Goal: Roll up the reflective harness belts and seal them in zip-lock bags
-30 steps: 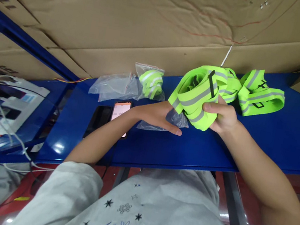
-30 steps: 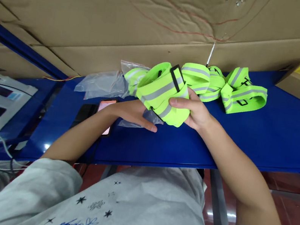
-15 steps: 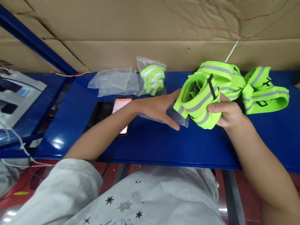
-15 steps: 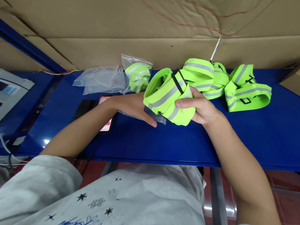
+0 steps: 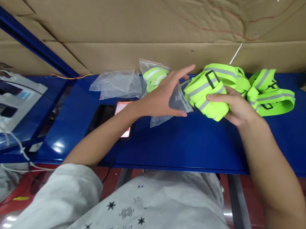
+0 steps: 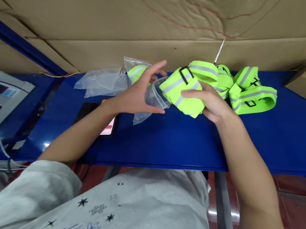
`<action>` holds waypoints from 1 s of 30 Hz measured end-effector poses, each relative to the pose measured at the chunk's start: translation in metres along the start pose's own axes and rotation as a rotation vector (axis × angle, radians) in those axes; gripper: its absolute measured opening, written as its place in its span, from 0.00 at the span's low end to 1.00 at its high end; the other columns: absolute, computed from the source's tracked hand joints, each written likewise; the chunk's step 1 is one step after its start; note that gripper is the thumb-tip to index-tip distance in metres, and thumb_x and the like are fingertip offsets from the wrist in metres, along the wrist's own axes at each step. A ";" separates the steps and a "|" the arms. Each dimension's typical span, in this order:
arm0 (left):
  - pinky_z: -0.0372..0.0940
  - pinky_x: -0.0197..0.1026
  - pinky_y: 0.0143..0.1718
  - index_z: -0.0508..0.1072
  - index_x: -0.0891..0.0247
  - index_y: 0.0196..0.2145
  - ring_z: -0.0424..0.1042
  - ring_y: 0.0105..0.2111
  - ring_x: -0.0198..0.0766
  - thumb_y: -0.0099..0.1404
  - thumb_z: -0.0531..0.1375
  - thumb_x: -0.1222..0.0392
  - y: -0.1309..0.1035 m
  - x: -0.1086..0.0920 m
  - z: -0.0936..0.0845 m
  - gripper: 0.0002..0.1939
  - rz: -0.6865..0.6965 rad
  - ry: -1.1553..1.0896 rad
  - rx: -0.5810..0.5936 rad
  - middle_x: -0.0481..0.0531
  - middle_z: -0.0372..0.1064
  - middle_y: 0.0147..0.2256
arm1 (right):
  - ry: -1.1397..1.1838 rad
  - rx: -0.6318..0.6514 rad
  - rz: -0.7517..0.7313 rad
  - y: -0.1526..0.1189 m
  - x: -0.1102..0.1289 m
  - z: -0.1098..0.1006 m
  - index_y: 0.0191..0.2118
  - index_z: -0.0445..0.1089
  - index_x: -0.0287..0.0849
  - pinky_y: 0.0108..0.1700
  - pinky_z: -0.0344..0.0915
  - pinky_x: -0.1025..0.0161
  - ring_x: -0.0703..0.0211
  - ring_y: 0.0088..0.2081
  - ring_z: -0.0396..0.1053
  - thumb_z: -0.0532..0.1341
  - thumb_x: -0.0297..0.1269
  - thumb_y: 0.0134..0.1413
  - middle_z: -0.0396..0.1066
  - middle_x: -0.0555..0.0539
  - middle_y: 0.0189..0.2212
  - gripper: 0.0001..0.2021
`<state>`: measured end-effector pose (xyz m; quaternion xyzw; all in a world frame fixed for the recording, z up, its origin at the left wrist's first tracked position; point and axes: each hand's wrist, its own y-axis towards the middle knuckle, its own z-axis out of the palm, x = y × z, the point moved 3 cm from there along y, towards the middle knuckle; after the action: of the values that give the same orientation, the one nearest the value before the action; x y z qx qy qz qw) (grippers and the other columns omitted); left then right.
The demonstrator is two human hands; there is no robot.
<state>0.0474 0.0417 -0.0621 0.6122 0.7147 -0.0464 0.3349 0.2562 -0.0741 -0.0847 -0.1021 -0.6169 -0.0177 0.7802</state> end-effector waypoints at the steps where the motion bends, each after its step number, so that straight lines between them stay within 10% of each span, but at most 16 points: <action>1: 0.57 0.59 0.74 0.42 0.52 0.78 0.55 0.74 0.60 0.62 0.66 0.24 0.000 -0.001 0.003 0.61 0.016 0.022 -0.005 0.60 0.45 0.77 | -0.037 0.025 0.015 -0.002 0.000 0.000 0.47 0.81 0.45 0.61 0.77 0.40 0.38 0.51 0.81 0.81 0.39 0.38 0.83 0.44 0.47 0.26; 10: 0.66 0.66 0.67 0.33 0.48 0.79 0.64 0.69 0.72 0.51 0.72 0.22 -0.005 0.004 0.022 0.75 -0.197 -0.064 0.189 0.61 0.49 0.77 | -0.377 0.040 -0.083 -0.007 0.000 -0.005 0.54 0.80 0.52 0.64 0.75 0.46 0.40 0.57 0.75 0.83 0.47 0.39 0.80 0.49 0.52 0.32; 30: 0.65 0.67 0.66 0.34 0.52 0.79 0.65 0.69 0.69 0.56 0.79 0.50 -0.015 -0.015 0.044 0.71 -0.115 0.249 0.311 0.70 0.59 0.70 | -0.644 0.149 -0.134 0.001 -0.019 0.017 0.56 0.77 0.46 0.66 0.68 0.38 0.35 0.59 0.73 0.75 0.50 0.49 0.78 0.45 0.56 0.29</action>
<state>0.0530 0.0039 -0.0935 0.6156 0.7687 -0.0993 0.1420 0.2350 -0.0717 -0.0998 -0.0042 -0.8367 0.0094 0.5476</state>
